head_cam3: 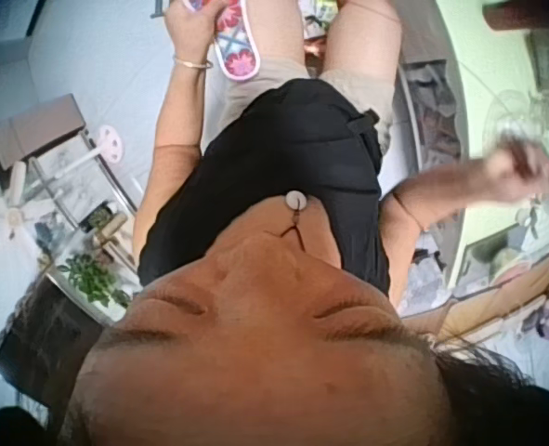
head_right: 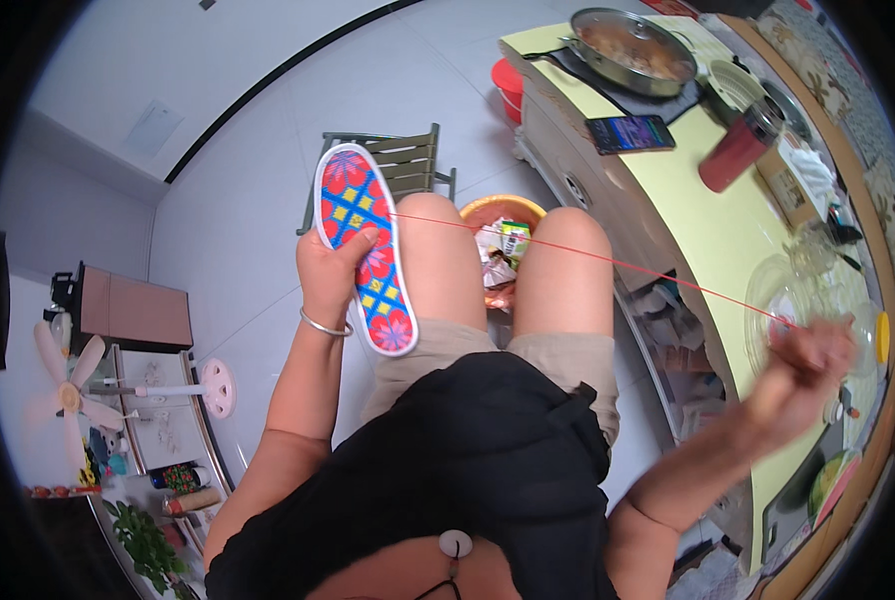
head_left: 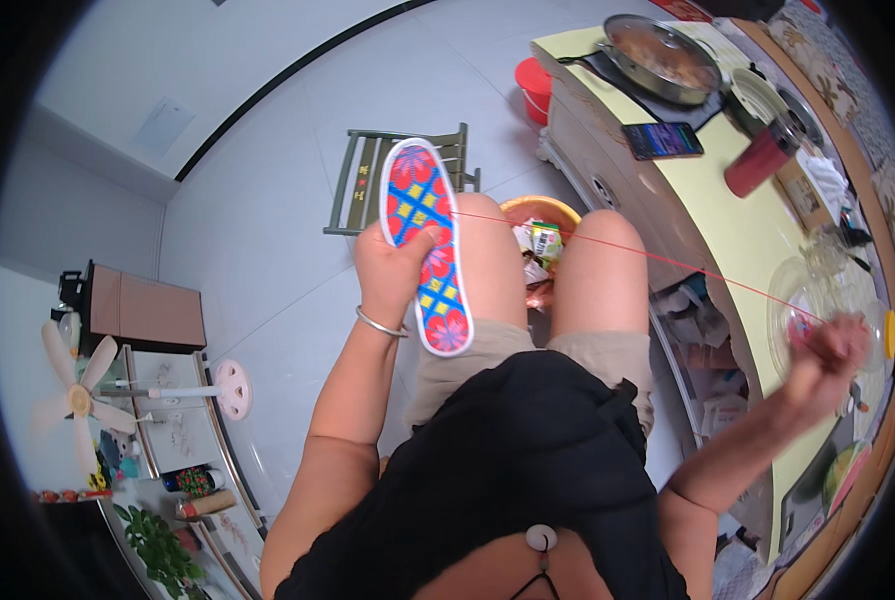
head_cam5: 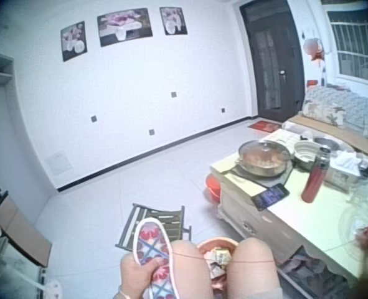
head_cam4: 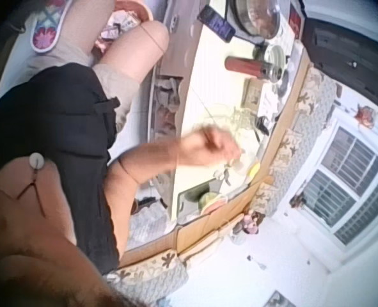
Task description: The person is stitching a colorful patterned insole with a red thread, pulling the thread through the material using a needle and handling the insole by hand.
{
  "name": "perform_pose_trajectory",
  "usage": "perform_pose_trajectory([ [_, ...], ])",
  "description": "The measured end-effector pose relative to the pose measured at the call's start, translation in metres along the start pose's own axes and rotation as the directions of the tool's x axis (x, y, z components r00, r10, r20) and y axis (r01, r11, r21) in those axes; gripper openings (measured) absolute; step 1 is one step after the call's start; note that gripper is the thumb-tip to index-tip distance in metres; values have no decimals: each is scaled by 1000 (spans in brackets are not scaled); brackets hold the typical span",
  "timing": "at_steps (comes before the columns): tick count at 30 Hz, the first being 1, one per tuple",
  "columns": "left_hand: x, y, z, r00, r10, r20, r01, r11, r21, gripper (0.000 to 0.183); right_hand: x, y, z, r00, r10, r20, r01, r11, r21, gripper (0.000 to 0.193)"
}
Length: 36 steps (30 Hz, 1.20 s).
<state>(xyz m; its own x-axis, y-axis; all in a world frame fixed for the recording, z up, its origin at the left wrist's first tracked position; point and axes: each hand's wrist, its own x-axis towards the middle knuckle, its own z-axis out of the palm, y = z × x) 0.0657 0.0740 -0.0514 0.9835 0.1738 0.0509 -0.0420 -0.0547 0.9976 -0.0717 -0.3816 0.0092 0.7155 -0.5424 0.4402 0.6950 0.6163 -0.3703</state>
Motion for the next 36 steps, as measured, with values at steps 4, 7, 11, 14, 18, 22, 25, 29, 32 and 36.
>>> perform_pose_trajectory([
  [4,11,-11,-24,998,11,-66,-8,999,45,10,34,-161,-131,967,-231,-107,212,963,-170,9],
  [7,-10,-5,-4,994,-91,57,95,993,-76,13,27,-76,-78,776,-516,-363,307,812,-497,4],
  [11,-39,18,37,943,-203,264,261,942,-209,22,-44,91,25,986,-84,-141,-60,613,-787,22],
  [14,-53,25,45,926,-172,336,249,947,-202,25,-79,155,69,957,204,208,154,249,-956,13],
  [18,-61,35,51,910,-150,386,238,953,-189,24,-92,189,83,790,230,569,523,233,-820,17],
  [22,-65,34,52,912,-129,391,217,957,-191,22,-93,189,88,782,264,564,544,151,-825,19],
  [25,-66,35,54,917,-123,380,210,957,-197,26,-92,191,88,777,255,575,551,164,-818,18],
  [29,-67,35,55,923,-105,370,186,964,-190,27,-93,190,89,780,252,573,555,142,-819,18],
  [32,-69,36,55,928,-80,364,145,977,-154,27,-94,190,90,780,251,573,557,139,-819,18],
  [36,-71,40,55,932,-48,360,99,987,-125,24,-94,190,90,772,251,584,573,124,-810,18],
])
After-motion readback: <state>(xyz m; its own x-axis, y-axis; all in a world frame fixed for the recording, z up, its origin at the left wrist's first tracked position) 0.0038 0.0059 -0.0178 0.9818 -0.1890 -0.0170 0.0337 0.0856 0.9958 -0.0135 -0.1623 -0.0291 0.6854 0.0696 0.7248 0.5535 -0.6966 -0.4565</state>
